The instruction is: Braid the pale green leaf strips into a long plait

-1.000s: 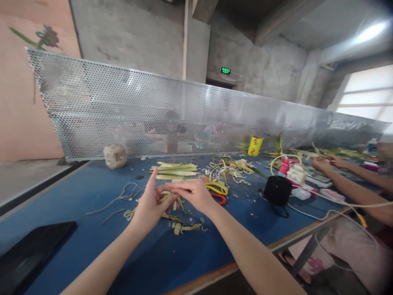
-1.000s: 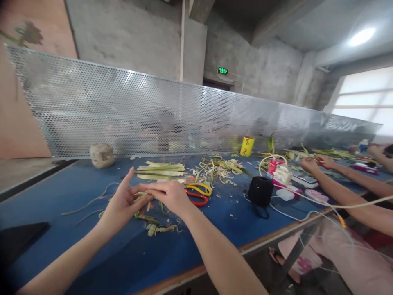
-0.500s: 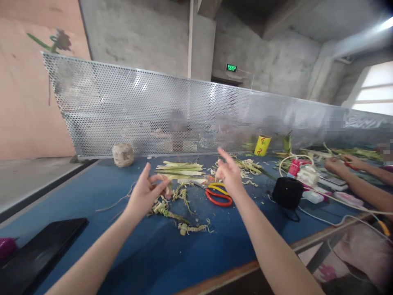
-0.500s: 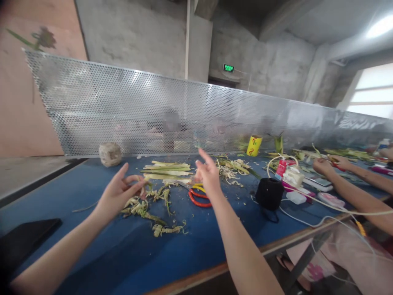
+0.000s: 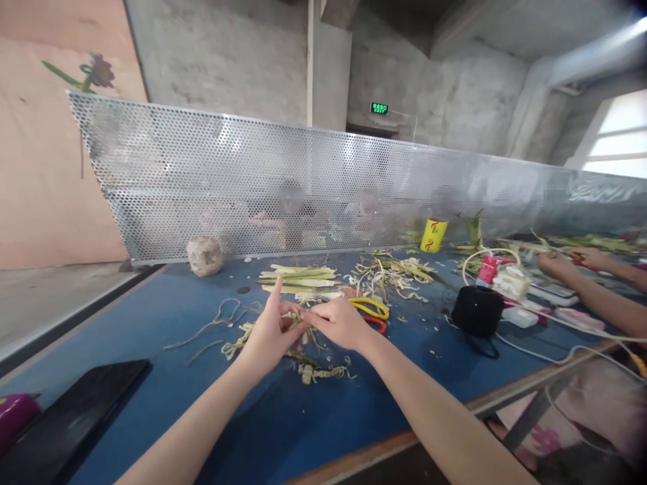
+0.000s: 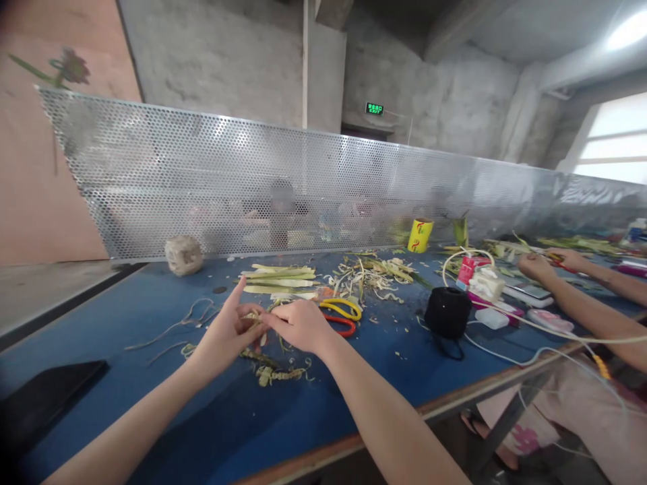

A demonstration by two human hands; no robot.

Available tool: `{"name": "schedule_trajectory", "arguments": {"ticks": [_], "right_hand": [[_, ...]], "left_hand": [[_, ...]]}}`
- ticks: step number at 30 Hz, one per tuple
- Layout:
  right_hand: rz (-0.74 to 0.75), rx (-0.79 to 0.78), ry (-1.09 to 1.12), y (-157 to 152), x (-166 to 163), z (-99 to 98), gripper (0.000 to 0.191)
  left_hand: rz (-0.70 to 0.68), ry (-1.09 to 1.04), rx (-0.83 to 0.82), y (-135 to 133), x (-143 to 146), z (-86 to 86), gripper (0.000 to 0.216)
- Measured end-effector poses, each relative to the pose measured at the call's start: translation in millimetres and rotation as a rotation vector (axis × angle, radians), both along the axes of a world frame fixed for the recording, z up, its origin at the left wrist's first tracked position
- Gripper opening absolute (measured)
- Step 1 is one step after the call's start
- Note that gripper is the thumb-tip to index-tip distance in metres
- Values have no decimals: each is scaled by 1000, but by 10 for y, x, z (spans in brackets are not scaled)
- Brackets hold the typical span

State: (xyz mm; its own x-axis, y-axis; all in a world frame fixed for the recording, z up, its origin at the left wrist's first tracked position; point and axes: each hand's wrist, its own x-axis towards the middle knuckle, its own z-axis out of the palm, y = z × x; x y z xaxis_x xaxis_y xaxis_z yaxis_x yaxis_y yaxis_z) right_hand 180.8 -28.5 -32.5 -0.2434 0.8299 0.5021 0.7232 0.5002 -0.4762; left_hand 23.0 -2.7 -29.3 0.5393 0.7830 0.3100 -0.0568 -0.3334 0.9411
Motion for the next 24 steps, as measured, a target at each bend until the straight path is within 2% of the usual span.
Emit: {"name": "schedule_trajectory", "arguments": {"ticks": [3, 7, 14, 18, 20, 24], "right_hand": [[46, 29, -23, 27, 28, -21, 44], [101, -28, 37, 57, 24, -57, 41], [168, -322, 339, 145, 10, -191, 41], [191, -338, 546, 188, -8, -216, 30], [228, -353, 635, 190, -30, -209, 34], [304, -358, 628, 168, -74, -182, 28]], "left_hand": [[3, 55, 29, 15, -11, -10, 91], [17, 85, 62, 38, -44, -46, 89], [32, 32, 53, 91, -88, -82, 95], [18, 31, 21, 92, -90, -71, 89], [17, 32, 26, 85, -85, -78, 84], [12, 22, 54, 58, -78, -90, 81]]}}
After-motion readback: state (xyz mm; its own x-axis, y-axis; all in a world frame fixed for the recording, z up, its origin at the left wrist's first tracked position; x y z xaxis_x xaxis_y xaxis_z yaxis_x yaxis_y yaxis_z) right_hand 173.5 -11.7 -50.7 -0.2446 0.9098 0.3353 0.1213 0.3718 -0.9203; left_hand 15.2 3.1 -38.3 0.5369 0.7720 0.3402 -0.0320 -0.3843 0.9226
